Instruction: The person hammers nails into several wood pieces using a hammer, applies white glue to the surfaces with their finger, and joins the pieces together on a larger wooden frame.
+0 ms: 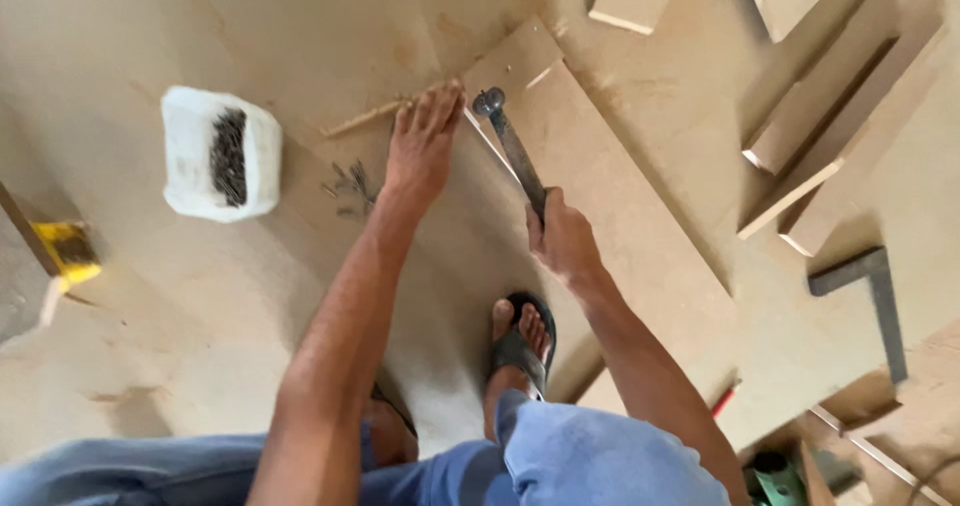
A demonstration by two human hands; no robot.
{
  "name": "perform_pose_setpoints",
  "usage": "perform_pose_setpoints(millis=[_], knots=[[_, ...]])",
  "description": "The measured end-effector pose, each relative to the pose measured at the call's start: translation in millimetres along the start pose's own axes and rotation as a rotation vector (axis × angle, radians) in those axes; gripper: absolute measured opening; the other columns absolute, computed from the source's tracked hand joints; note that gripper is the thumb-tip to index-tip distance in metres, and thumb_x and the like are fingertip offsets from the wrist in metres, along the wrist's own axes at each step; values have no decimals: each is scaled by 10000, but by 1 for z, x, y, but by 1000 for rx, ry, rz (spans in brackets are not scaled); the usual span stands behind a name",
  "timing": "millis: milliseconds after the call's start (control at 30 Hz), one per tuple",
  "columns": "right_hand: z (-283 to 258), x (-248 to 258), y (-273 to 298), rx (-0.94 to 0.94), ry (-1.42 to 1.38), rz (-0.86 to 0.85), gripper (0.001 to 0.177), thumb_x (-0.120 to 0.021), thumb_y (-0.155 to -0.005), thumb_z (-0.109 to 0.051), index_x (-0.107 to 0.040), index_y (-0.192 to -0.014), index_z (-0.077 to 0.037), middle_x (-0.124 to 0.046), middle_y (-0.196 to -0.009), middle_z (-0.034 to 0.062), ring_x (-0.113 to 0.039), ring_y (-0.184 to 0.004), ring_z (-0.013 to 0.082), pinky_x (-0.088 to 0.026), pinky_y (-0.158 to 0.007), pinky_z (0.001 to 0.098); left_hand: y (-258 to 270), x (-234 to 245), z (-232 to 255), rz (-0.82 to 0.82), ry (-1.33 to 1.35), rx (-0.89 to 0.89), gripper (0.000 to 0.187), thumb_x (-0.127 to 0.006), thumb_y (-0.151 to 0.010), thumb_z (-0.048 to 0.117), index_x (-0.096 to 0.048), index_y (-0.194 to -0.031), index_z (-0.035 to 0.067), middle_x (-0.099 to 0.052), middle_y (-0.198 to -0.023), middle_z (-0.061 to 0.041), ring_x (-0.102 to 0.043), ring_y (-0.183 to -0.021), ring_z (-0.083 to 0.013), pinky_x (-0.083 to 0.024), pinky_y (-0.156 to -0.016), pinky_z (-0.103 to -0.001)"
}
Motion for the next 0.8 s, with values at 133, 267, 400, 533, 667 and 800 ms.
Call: perform_pose_setpoints(millis=[133, 267, 400, 533, 667, 800], knots=[[-5, 16, 10, -321, -1537, -135, 542, -352, -1095, -451, -565, -951, 25, -524, -609, 4, -417, -439, 90, -343, -357, 226, 6, 3, -9, -34, 96, 18, 871, -494, -880, -90, -230, -1651, 216, -143, -1723, 40, -193, -1545, -285, -209, -1226, -531], [-33, 77, 28, 186, -960, 372, 327, -456, -1132, -334, -521, -1092, -16, -562, -774, 4, -473, -532, 115, -410, -451, 259, 11, 9, -10, 35, 138, -5, 912, -518, -843, -120, -270, -1649, 227, -176, -1724, 64, -243, -1552, -277, -235, -1248, -502], [-1, -5, 2, -165, -587, -41, 293, -520, -1103, -298, -522, -1101, -6, -553, -717, 4, -487, -561, 88, -412, -498, 255, 11, 12, -11, 37, 160, 17, 931, -508, -815, -139, -288, -1643, 225, -186, -1709, 63, -248, -1538, -289, -232, -1227, -507], [4, 15, -4, -282, -837, 53, 342, -500, -1129, -321, -523, -1068, 14, -529, -667, 1, -465, -509, 76, -371, -444, 251, 13, 10, -4, -11, 124, 45, 945, -491, -785, -156, -293, -1628, 224, -178, -1704, 43, -239, -1514, -314, -228, -1200, -527], [-37, 82, 27, 170, -770, 421, 308, -515, -1117, -299, -523, -1098, 9, -524, -674, -5, -455, -514, 73, -367, -437, 267, 12, 3, -9, 52, 182, 52, 950, -486, -808, -162, -287, -1648, 235, -179, -1714, 72, -242, -1538, -297, -228, -1230, -517], [-11, 14, 14, -15, -924, 125, 281, -529, -1105, -276, -522, -1127, 3, -519, -681, -12, -445, -520, 70, -363, -430, 284, 5, -4, -12, 65, 135, 44, 922, -450, -847, -180, -289, -1644, 255, -175, -1719, 76, -254, -1536, -270, -221, -1235, -506]])
Point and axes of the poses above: each hand's wrist, its own y-axis away from the middle knuckle, its own x-axis out of the back of the hand, z = x × y, the point moved 7 cm from there along -y, towards the middle knuckle
